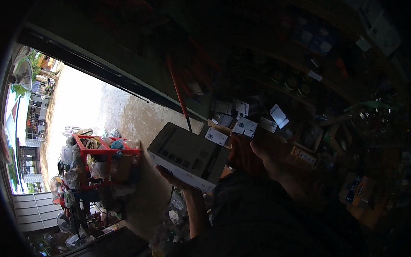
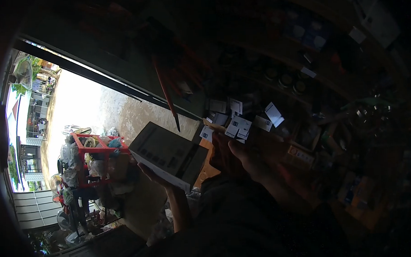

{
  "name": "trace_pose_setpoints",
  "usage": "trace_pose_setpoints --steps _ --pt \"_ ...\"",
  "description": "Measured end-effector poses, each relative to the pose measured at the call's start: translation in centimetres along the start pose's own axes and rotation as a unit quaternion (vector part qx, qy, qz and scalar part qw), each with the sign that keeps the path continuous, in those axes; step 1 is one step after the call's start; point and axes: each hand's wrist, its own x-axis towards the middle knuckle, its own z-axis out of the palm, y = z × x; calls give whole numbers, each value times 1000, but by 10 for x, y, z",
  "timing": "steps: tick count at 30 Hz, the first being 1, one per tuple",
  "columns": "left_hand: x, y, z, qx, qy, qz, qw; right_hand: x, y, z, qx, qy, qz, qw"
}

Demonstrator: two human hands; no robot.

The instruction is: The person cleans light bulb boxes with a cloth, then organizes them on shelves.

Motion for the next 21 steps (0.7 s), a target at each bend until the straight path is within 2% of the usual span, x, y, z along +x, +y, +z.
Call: trace_pose_setpoints --steps 1,2,4,6,7,9,10,11,12,13,15,16,17,18,20,21 --pt "-2 -2 3 -92 -65 -12 994 6 13 -13 106 22 15 994" --pt "-8 -6 8 -116 -67 -45 990 12 25 -25 210 47 25 976" --pt "-22 -11 28 -164 -71 -114 977 11 17 -8 107 91 6 990" --pt "-26 -22 30 64 -92 -103 988 10 12 -3 31 66 -16 997" --pt "-26 -26 30 177 -101 -94 974 10 8 2 -8 52 -27 998" --pt "-28 -24 33 196 -72 -150 966 4 -16 20 -61 -75 -103 990" --pt "-28 -22 37 204 -58 -178 961 4 -17 24 -136 -105 -138 975" --pt "-31 -16 44 79 -9 -242 967 5 -18 28 -207 -129 -178 953" --pt "-32 -12 48 -47 40 -301 952 6 -6 27 -321 -118 -212 915" --pt "-29 -14 43 7 30 -278 960 5 4 28 -430 -105 -244 863" --pt "-13 -21 31 116 13 -229 967 1 16 43 -528 -125 -312 780" --pt "-3 -17 29 29 -13 -263 964 -2 16 51 -573 -135 -343 732" --pt "-2 -20 30 12 17 -255 967 -6 9 55 -615 -157 -338 695" --pt "-2 -18 41 -4 45 -246 968 -5 6 53 -622 -163 -346 683" --pt "-6 -20 42 -21 19 -241 970 -5 1 47 -636 -176 -361 659" --pt "-9 -21 43 -29 5 -238 971 -3 -2 46 -622 -148 -349 686"
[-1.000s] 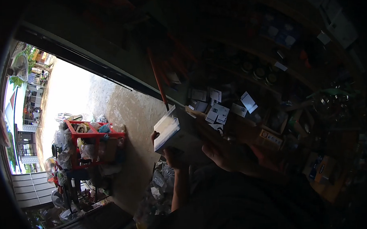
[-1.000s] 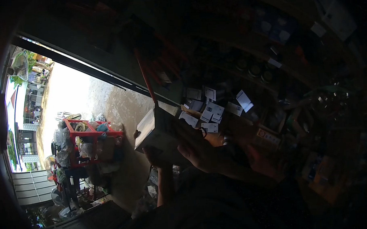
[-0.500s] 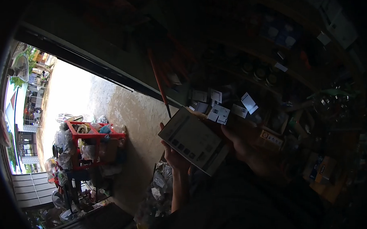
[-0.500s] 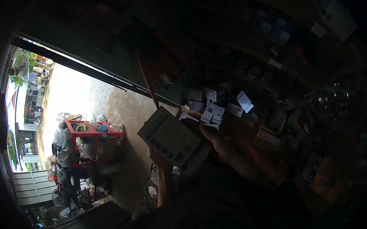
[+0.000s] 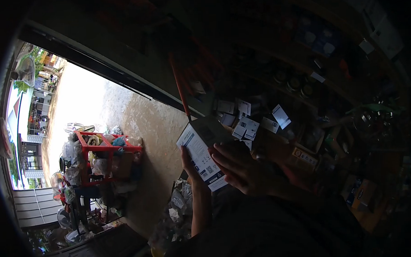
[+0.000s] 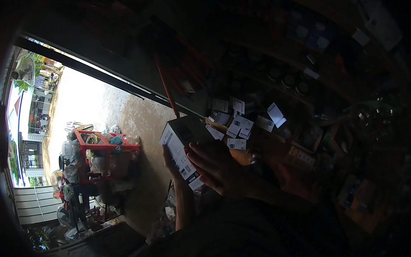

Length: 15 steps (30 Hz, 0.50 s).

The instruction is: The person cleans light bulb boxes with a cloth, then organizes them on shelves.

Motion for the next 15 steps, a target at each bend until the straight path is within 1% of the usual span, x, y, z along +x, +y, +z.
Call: trace_pose_setpoints --steps 2,3,4,5,6,7,8,10,11,12,13,14,15 --pt "-14 -9 12 7 -6 -7 1000 6 12 -7 36 42 66 996" --pt "-21 -13 15 11 -9 -13 1000 9 24 -7 63 67 71 993" --pt "-26 -19 12 35 25 -25 999 12 40 -4 91 92 77 989" --pt "-26 -19 12 20 16 -37 999 13 51 -1 119 115 81 983" --pt "-24 -17 17 6 6 -47 999 15 52 3 119 118 66 984" --pt "-23 -14 20 -7 -3 -59 998 16 42 4 99 101 46 989" --pt "-18 -7 22 14 8 -45 999 14 24 4 77 82 24 993" --pt "-13 -1 15 -38 -51 -60 996 8 6 8 59 32 -26 997" --pt "-10 -1 11 -63 -81 -68 992 9 7 4 46 13 -30 998" --pt "-13 -3 6 -115 -116 -78 983 9 9 -2 34 -5 -34 999" --pt "-21 -8 4 -91 -89 -64 990 12 11 -7 21 -24 -38 999" --pt "-31 -14 6 -67 -59 -51 995 18 14 -12 -22 36 8 999" --pt "-37 -20 9 -43 -30 -38 998 22 22 -10 76 93 58 991"
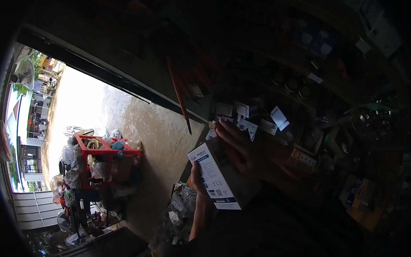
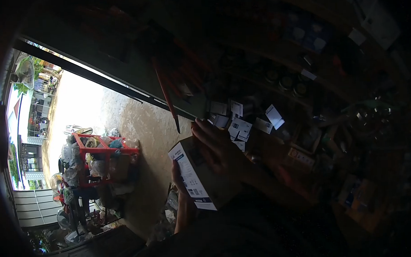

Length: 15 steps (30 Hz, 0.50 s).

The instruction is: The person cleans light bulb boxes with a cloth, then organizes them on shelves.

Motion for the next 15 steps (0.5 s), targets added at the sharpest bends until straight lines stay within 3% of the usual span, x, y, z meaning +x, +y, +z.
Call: trace_pose_setpoints --steps 2,3,5,6,8,9,12,13,15 --pt "-1 -6 9 71 -58 57 994 6 33 12 188 114 108 970" --pt "0 -7 11 95 -86 70 989 8 49 20 350 125 116 921" --pt "4 -7 8 115 -110 69 985 8 35 16 157 108 55 980" --pt "6 -6 14 140 -72 65 985 9 24 14 57 97 21 993" --pt "3 -3 33 188 9 57 980 4 -6 15 87 76 -26 993" --pt "3 0 40 138 22 50 989 3 -13 16 103 66 -50 991" --pt "-2 5 23 115 0 -32 993 6 20 7 221 19 -62 973" --pt "-11 6 31 138 22 -74 987 10 28 -3 226 4 -34 974" --pt "-8 2 11 103 13 -67 992 9 25 2 202 7 -64 977"
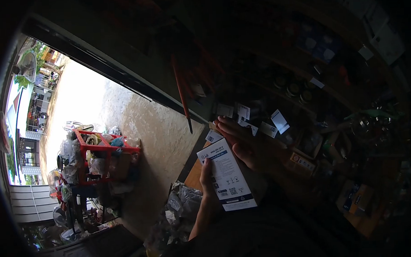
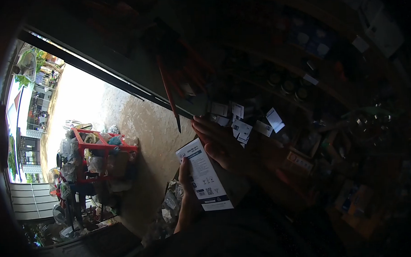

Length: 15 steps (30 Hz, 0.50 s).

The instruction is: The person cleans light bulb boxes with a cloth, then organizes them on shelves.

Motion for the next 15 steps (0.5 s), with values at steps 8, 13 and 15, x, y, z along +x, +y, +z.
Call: trace_pose_setpoints --steps 8,13,15 --pt "23 11 -25 -157 -26 15 987 -17 -25 7 -199 -190 -66 959" --pt "19 -8 -20 -163 11 -25 986 10 -4 -9 -181 -46 18 982" --pt "23 -4 -23 -133 -15 27 991 -3 16 11 -140 40 79 986"
